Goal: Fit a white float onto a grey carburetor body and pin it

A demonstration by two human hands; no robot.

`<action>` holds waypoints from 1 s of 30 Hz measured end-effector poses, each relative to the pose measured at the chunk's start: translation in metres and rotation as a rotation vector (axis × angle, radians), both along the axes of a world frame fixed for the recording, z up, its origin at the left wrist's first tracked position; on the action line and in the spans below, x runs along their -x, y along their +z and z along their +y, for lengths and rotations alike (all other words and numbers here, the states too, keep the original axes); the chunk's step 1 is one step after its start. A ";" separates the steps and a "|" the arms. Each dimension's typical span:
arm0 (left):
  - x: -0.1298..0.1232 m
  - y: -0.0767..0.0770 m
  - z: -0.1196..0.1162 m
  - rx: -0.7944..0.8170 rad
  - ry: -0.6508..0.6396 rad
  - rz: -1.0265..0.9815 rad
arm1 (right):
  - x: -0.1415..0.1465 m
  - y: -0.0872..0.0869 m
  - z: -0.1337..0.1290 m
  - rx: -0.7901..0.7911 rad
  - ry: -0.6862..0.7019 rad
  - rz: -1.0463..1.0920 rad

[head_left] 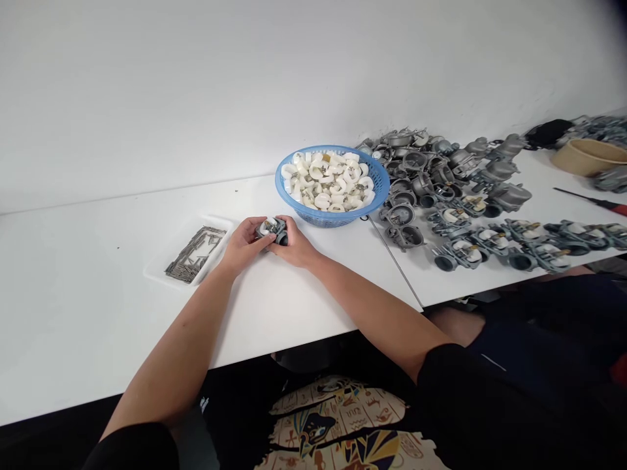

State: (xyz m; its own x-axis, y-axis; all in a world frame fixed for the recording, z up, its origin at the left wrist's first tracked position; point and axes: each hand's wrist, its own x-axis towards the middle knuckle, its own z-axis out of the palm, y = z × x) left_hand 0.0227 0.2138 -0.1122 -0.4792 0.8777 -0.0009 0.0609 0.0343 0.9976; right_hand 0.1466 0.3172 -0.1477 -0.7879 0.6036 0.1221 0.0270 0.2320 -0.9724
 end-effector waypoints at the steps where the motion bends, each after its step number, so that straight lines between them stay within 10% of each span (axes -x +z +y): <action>1: 0.001 0.001 -0.001 0.005 0.003 0.009 | -0.001 0.002 -0.001 0.003 0.009 0.000; 30: 0.018 -0.006 -0.002 -0.079 -0.077 0.058 | -0.010 0.022 -0.009 -0.454 0.036 -0.285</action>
